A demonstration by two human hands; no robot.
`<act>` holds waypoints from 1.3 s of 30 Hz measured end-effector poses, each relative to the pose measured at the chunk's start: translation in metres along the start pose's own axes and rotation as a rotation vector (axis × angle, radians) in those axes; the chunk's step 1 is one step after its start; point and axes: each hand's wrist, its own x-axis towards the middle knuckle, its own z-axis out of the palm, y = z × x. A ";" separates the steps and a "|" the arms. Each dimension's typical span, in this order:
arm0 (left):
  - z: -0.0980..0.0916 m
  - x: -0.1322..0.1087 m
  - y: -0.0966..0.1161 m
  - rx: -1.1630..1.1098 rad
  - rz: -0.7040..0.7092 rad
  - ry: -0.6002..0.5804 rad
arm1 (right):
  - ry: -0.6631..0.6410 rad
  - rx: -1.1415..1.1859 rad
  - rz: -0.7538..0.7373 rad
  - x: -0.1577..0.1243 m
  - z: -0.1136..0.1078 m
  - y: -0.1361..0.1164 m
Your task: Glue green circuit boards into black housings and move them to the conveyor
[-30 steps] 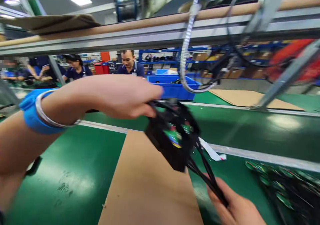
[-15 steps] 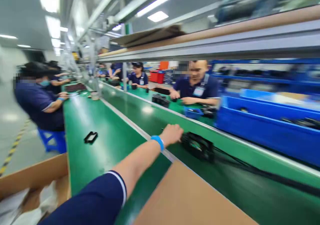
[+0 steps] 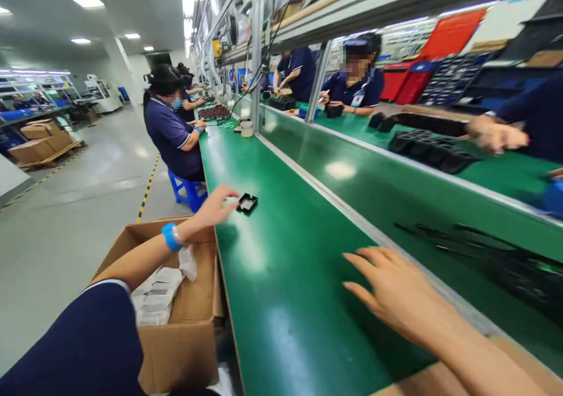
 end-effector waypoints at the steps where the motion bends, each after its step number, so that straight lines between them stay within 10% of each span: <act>1: 0.004 -0.029 -0.035 0.013 -0.128 -0.041 | -0.153 0.021 -0.108 0.030 0.025 -0.022; 4: 0.042 -0.106 -0.102 0.021 -0.398 -0.252 | -0.288 0.054 -0.129 0.115 0.087 -0.089; 8: 0.119 -0.167 -0.128 -0.013 -0.573 -0.544 | -0.274 0.042 -0.006 0.178 0.141 -0.144; 12: 0.166 -0.200 -0.141 -0.063 -0.568 -0.694 | -0.212 0.045 0.062 0.178 0.161 -0.157; 18: 0.182 -0.243 -0.160 -0.022 -0.469 -0.775 | -0.150 0.071 0.060 0.163 0.154 -0.155; 30: 0.176 -0.223 -0.136 0.089 -0.356 -0.637 | -0.105 0.087 0.102 0.159 0.144 -0.160; 39: 0.207 -0.137 -0.113 0.020 -0.219 -0.720 | -0.097 0.088 0.129 0.156 0.138 -0.163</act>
